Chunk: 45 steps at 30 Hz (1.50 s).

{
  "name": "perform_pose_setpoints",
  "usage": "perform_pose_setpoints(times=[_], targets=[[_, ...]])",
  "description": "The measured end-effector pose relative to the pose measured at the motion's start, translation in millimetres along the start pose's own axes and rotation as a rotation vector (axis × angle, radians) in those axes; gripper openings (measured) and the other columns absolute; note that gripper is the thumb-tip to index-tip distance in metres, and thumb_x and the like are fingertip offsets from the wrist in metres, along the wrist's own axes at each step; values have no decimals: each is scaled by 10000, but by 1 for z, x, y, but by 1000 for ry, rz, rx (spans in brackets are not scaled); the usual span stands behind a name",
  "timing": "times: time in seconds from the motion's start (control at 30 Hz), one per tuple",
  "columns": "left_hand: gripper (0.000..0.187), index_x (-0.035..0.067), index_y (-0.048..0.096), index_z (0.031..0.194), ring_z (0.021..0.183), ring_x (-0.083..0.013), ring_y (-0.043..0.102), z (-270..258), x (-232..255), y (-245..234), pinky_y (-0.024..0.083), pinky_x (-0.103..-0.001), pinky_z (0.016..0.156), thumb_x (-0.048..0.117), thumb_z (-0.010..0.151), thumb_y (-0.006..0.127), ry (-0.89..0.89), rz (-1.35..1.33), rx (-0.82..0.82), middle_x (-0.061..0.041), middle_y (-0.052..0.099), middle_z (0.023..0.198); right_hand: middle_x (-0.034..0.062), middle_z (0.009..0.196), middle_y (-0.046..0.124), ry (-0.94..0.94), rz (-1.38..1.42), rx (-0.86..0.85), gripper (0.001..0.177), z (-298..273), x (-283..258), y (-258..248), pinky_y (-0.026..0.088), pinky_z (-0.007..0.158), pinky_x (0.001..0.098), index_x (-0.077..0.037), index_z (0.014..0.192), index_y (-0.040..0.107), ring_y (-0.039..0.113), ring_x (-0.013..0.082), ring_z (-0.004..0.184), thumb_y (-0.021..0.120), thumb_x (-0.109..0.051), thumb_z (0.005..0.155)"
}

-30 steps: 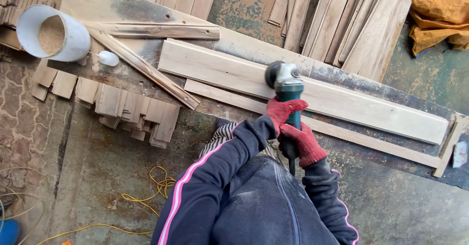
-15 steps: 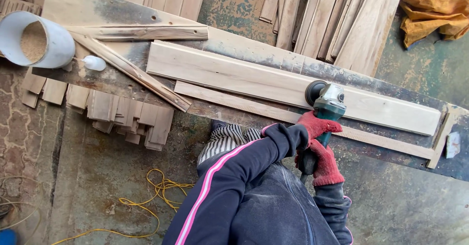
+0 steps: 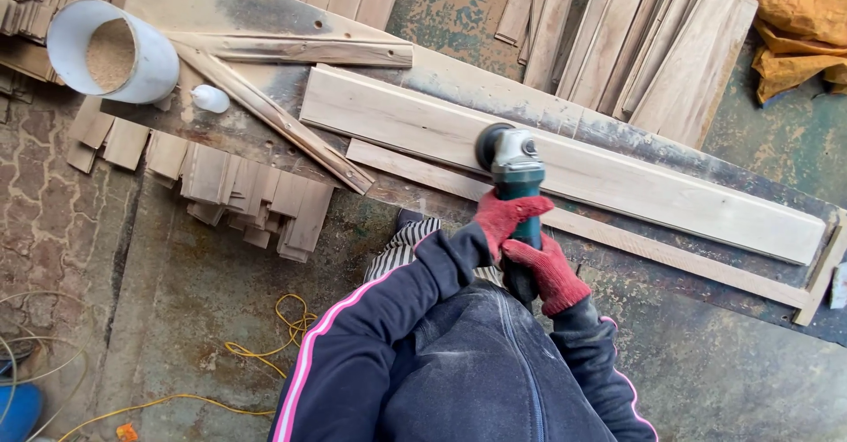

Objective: Sanding a wooden plank using a handheld power sander (angle grinder with sanding disc).

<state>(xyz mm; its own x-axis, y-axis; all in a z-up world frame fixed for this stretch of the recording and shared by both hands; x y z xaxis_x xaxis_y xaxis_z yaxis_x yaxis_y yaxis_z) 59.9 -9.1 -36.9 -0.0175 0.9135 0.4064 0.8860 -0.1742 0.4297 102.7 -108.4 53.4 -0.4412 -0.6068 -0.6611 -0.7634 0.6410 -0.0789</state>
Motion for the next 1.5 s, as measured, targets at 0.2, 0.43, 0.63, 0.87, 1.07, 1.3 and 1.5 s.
perform_pose_setpoints(times=[0.2, 0.43, 0.63, 0.87, 1.07, 1.3, 1.5], targets=[[426, -19, 676, 1025, 610, -217, 690, -15, 32, -46, 616, -305, 603, 114, 676, 882, 92, 9, -59, -139, 723, 785, 107, 713, 617, -13, -70, -168, 435, 8, -26, 51, 538, 568, 334, -59, 910, 695, 640, 226, 650, 952, -256, 619], [421, 86, 671, 1066, 408, -298, 608, -17, 41, -77, 559, -352, 282, 103, 718, 906, 10, -191, 152, -228, 717, 756, 92, 733, 662, -21, -135, -286, 508, 25, -18, 64, 544, 634, 313, -100, 927, 736, 657, 200, 691, 1005, -321, 557], [999, -50, 620, 1201, 910, -338, 724, 88, -31, -83, 674, -443, 608, 447, 403, 960, 360, 77, -288, -262, 712, 995, 95, 684, 637, -15, -27, -212, 461, 33, 2, 7, 502, 540, 299, -82, 903, 709, 617, 194, 602, 978, -294, 595], [550, -41, 670, 1102, 630, -239, 635, 3, -64, 130, 578, -354, 614, 152, 629, 874, -153, 355, -197, -151, 678, 834, 156, 437, 526, -12, 380, 101, 250, 30, 53, -122, 418, 229, 359, -65, 807, 625, 537, 240, 270, 841, -182, 756], [794, 35, 701, 1127, 857, -501, 696, 85, -184, 157, 594, -724, 586, 115, 411, 1036, -72, 378, -132, -246, 701, 954, 102, 652, 632, 9, 422, 364, 289, -20, 42, -165, 508, 513, 294, -88, 868, 678, 645, 190, 550, 884, -236, 729], [810, -12, 638, 1179, 772, -522, 695, 81, -159, 132, 586, -723, 544, 46, 467, 1021, -154, 230, -156, -256, 687, 945, 81, 640, 613, 2, 314, 316, 287, -18, 26, -139, 476, 537, 278, -100, 847, 678, 615, 177, 560, 877, -261, 717], [692, 105, 714, 1117, 879, -281, 740, 54, -80, 67, 639, -438, 729, 207, 512, 1035, -48, 335, -82, -111, 738, 938, 65, 705, 638, 17, 160, 177, 347, 2, 25, -87, 483, 602, 291, -98, 889, 694, 618, 171, 647, 912, -264, 676]])
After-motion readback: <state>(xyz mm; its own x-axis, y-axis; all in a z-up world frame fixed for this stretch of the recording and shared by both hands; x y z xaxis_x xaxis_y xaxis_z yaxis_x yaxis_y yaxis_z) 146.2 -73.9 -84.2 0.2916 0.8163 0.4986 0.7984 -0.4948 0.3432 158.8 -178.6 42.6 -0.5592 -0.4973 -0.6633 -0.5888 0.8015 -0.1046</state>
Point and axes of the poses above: each hand's wrist, its own z-axis towards the middle knuckle, its own y-axis out of the palm, x = y × z, the point moved 8 cm from there along z, towards the middle knuckle
